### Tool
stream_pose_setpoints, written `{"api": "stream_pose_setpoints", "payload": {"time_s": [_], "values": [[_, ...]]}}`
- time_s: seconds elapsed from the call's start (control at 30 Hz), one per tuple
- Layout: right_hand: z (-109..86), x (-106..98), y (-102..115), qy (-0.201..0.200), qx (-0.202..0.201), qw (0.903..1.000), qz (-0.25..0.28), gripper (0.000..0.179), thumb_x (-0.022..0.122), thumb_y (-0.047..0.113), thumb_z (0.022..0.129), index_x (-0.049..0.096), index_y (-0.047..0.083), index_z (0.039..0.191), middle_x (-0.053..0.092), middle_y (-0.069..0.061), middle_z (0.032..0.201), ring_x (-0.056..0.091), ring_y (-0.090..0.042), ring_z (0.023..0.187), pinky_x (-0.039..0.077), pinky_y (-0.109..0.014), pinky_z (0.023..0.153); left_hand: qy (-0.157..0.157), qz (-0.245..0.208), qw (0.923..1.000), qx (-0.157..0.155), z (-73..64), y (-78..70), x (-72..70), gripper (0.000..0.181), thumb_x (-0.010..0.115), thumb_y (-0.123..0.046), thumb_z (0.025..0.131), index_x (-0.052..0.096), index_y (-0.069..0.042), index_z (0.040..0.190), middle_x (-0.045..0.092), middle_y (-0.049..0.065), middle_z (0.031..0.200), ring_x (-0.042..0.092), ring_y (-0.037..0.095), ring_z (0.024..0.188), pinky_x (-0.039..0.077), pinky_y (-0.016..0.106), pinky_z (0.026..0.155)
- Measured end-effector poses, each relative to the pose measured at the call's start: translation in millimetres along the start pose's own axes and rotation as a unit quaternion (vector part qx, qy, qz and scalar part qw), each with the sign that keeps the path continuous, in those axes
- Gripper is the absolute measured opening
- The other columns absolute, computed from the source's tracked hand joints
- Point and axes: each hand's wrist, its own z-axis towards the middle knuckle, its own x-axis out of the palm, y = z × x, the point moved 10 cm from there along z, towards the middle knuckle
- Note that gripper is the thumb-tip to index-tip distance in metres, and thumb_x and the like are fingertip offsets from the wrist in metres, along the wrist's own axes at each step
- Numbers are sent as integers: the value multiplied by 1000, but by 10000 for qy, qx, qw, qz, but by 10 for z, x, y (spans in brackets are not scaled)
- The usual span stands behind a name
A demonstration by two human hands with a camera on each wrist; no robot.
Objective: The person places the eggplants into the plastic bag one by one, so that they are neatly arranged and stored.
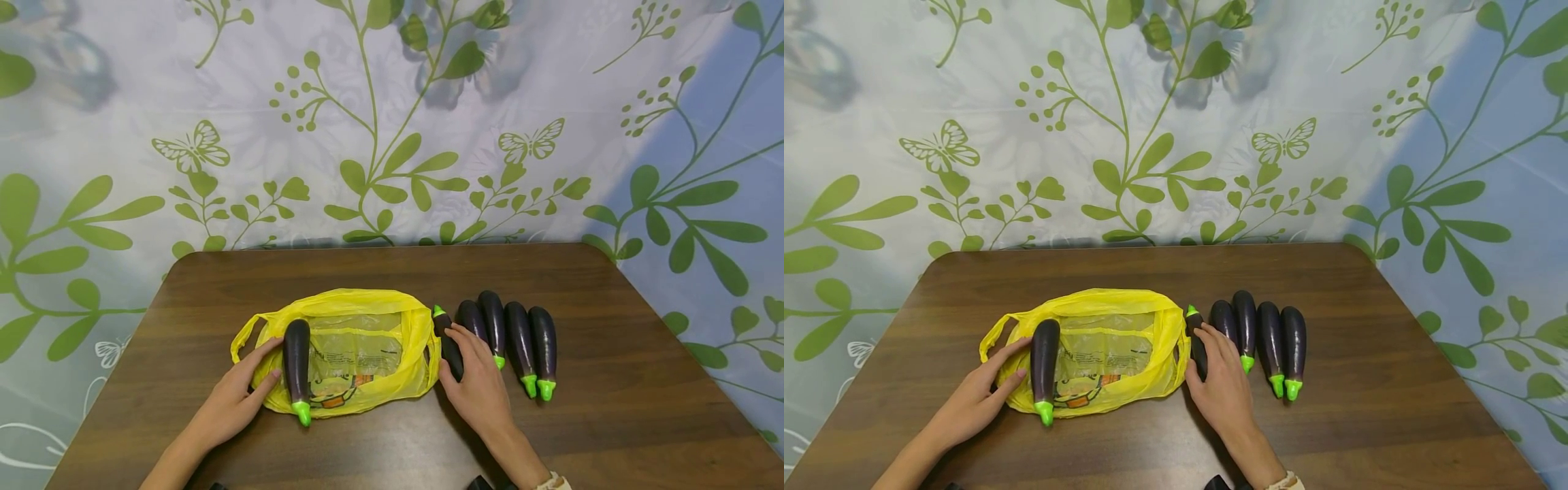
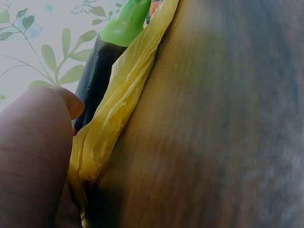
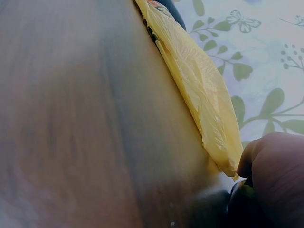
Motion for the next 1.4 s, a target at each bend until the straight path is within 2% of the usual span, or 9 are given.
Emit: {"api": "stream_pose_setpoints", "payload": {"time_s": [0.83,1.1,1.4], "values": [[8,6,-1,42,-49,9998,-181,52,80,13,87,64,6,135,58,-12,148,55,-35,134,49,-56,106,15,10,10000,-18,-6,-3,0,51,54,-32,109,43,-17,157,48,19,155,43,45,143,39,67,107],[-6,-18,-14,-90,-42,10000,9,51,80,10,87,65,5,135,60,-12,145,56,-34,132,50,-56,105,25,-7,10000,-35,-9,-4,1,51,53,-33,109,43,-17,157,48,18,155,43,45,143,39,67,107],[-7,-61,7,-345,-239,9990,127,51,81,6,84,67,3,133,64,-12,142,58,-34,128,53,-55,101,40,-11,10000,-72,-21,9,6,52,53,-34,109,42,-18,157,48,18,156,43,45,144,39,67,107]]}}
